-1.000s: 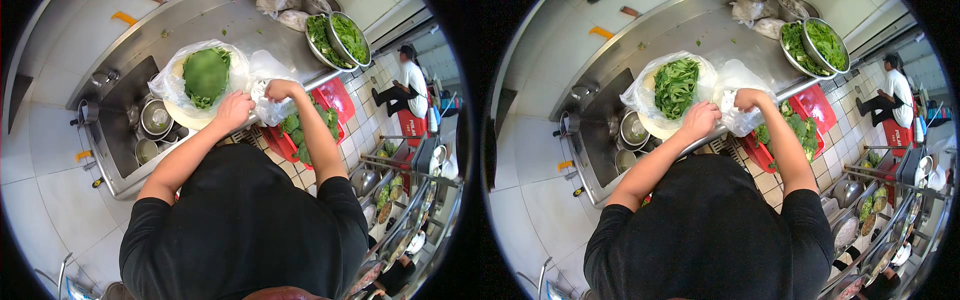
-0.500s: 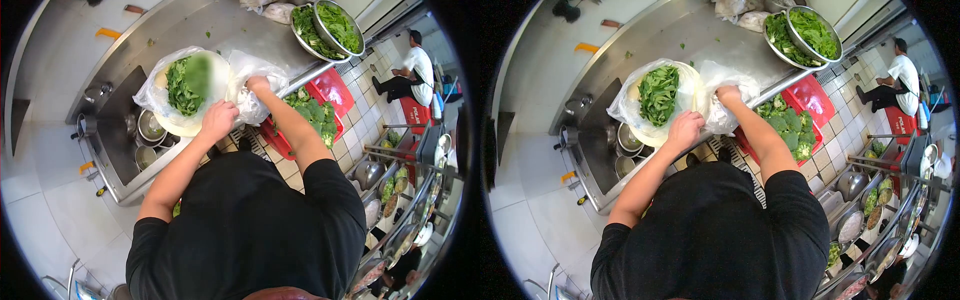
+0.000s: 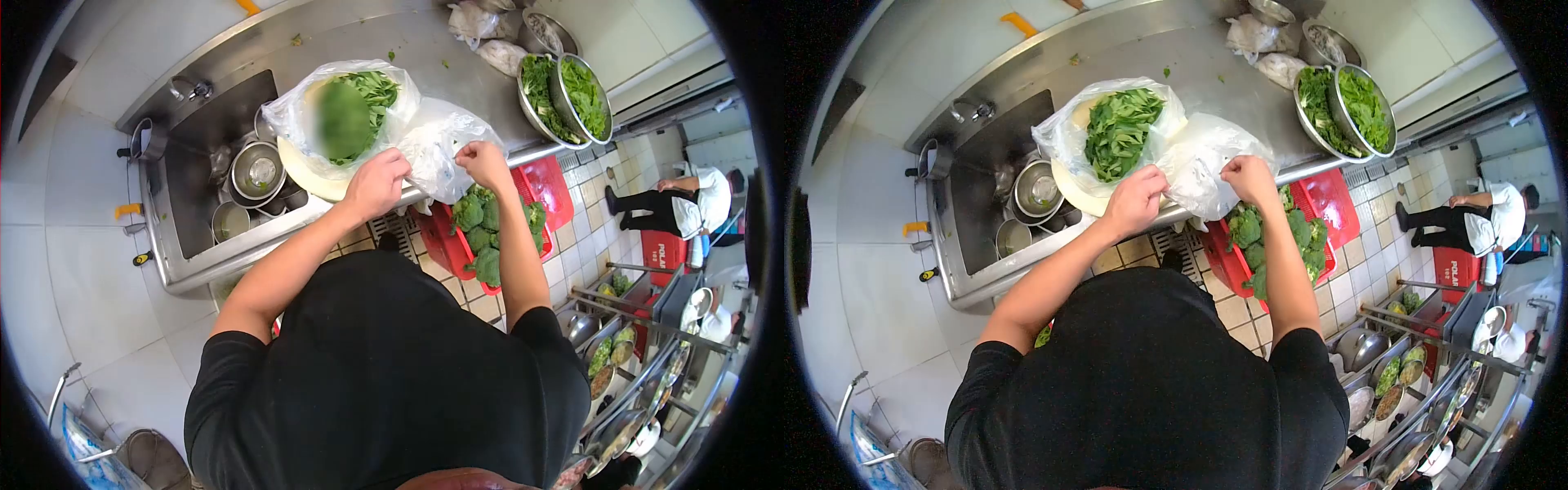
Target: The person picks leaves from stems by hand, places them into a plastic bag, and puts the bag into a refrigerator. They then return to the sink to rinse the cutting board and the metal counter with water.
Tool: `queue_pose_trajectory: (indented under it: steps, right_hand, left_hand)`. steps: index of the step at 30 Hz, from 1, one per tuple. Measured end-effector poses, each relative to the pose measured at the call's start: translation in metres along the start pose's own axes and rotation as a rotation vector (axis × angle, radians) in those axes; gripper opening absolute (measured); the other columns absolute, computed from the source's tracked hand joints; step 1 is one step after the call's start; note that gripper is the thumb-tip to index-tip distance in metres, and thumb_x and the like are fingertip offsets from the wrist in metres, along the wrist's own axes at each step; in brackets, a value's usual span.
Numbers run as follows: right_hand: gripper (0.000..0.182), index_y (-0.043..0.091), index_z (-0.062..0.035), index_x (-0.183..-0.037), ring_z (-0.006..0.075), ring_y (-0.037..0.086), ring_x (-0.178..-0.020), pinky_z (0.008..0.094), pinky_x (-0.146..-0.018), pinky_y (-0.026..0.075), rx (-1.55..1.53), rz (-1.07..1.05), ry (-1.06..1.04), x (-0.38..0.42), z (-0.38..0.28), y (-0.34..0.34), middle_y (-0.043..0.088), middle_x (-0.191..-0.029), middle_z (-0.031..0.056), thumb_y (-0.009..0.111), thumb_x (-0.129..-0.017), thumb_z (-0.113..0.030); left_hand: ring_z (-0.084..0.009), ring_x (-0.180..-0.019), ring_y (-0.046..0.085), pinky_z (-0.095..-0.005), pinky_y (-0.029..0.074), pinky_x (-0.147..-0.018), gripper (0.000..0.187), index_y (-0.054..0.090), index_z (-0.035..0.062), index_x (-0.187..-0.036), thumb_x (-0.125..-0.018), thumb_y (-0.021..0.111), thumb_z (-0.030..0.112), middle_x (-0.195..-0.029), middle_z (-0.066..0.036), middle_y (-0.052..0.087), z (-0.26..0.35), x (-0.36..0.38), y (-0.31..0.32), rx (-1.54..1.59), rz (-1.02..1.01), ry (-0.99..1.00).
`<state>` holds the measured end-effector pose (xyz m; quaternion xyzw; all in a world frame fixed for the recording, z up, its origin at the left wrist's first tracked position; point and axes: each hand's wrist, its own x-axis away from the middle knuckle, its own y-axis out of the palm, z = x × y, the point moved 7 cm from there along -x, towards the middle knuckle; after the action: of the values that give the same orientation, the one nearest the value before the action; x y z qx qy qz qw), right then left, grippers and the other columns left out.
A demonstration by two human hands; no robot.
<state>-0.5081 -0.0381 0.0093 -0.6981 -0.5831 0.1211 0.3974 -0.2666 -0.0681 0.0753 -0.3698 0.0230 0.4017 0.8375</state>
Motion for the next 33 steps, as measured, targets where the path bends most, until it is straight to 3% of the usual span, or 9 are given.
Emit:
queue_pose_trajectory:
  steps: [7,9,13,15,18,21,26,28,33]
  right_hand:
    - [0.014,0.072,-0.0015,-0.090,0.0182,0.065,-0.076,0.0325,-0.071,0.050,-0.060,0.299,-0.243,0.084,-0.100,-0.021,0.070,-0.081,0.0109,0.070,-0.082,-0.012]
    - [0.014,0.071,-0.0017,-0.091,0.0193,0.065,-0.080,0.0325,-0.076,0.051,-0.097,0.195,-0.272,0.101,-0.127,-0.004,0.070,-0.085,0.0122,0.071,-0.082,-0.013]
    - [0.015,0.070,-0.0024,-0.096,0.0151,0.063,-0.086,0.0317,-0.083,0.050,-0.265,-0.234,-0.381,0.130,-0.181,0.060,0.069,-0.088,0.0070,0.071,-0.084,-0.012]
    - [0.015,0.069,-0.0017,-0.095,0.0143,0.063,-0.086,0.0300,-0.082,0.050,-0.348,-0.379,-0.633,0.158,-0.226,0.085,0.069,-0.088,0.0065,0.071,-0.083,-0.010]
    - [0.015,0.066,-0.0016,-0.096,0.0142,0.062,-0.085,0.0299,-0.080,0.049,-0.404,-0.457,-0.694,0.182,-0.276,0.110,0.069,-0.088,0.0058,0.070,-0.085,-0.011]
    - [0.014,0.066,-0.0015,-0.096,0.0153,0.061,-0.085,0.0315,-0.079,0.049,-0.338,-0.339,-0.690,0.184,-0.286,0.129,0.066,-0.089,0.0062,0.068,-0.086,-0.011]
    - [0.016,0.067,-0.0010,-0.096,0.0204,0.063,-0.085,0.0343,-0.078,0.051,-0.231,-0.229,-0.465,0.154,-0.253,0.151,0.065,-0.087,0.0111,0.065,-0.085,-0.013]
    - [0.015,0.066,-0.0010,-0.100,0.0172,0.062,-0.082,0.0321,-0.076,0.051,-0.183,-0.052,-0.504,0.140,-0.243,0.141,0.067,-0.090,0.0079,0.064,-0.088,-0.011]
    - [0.022,0.065,-0.0028,-0.106,0.0161,0.064,-0.081,0.0303,-0.073,0.051,-0.238,0.176,-0.319,0.083,-0.230,0.116,0.070,-0.089,0.0087,0.069,-0.087,-0.013]
  left_hand:
    - [-0.0231,-0.089,0.057,-0.0329,0.048,-0.082,0.016,0.057,-0.0012,-0.094,-0.079,0.051,-0.005,-0.095,-0.012,0.056,-0.002,0.072,-0.094,0.423,0.223,-0.050]
    - [-0.0204,-0.096,0.058,-0.0321,0.048,-0.088,0.027,0.056,0.0009,-0.106,-0.079,0.056,-0.003,-0.104,-0.012,0.056,-0.018,0.104,-0.106,0.625,0.239,-0.180]
    - [-0.0299,-0.119,0.054,-0.0372,0.043,-0.103,0.070,0.044,0.0064,-0.141,-0.077,0.071,0.008,-0.129,-0.020,0.054,-0.016,0.168,-0.150,0.214,0.197,-0.342]
    - [-0.0401,-0.113,0.055,-0.0423,0.043,-0.100,0.054,0.061,0.0042,-0.125,-0.075,0.075,0.019,-0.117,-0.026,0.060,-0.068,0.226,-0.158,-0.328,0.057,-0.378]
    - [-0.0367,-0.091,0.058,-0.0469,0.044,-0.080,0.030,0.065,-0.0026,-0.100,-0.077,0.064,0.016,-0.094,-0.018,0.058,-0.110,0.312,-0.208,-0.202,0.178,-0.554]
    - [-0.0286,-0.100,0.060,-0.0409,0.047,-0.088,0.026,0.064,-0.0042,-0.101,-0.083,0.058,0.015,-0.107,-0.016,0.062,-0.147,0.425,-0.250,-0.229,0.481,-0.474]
    - [-0.0237,-0.096,0.062,-0.0375,0.049,-0.088,0.025,0.062,-0.0043,-0.106,-0.088,0.055,0.011,-0.099,-0.015,0.066,-0.200,0.688,-0.283,0.318,0.862,-1.189]
    - [-0.0226,-0.094,0.062,-0.0367,0.049,-0.084,0.027,0.062,-0.0038,-0.106,-0.085,0.058,0.012,-0.098,-0.014,0.067,-0.211,0.804,-0.287,-0.088,1.006,-1.153]
    - [-0.0315,-0.093,0.061,-0.0412,0.047,-0.086,0.036,0.059,-0.0036,-0.108,-0.077,0.067,0.012,-0.099,-0.018,0.066,-0.173,0.837,-0.259,-0.245,0.945,-1.428]
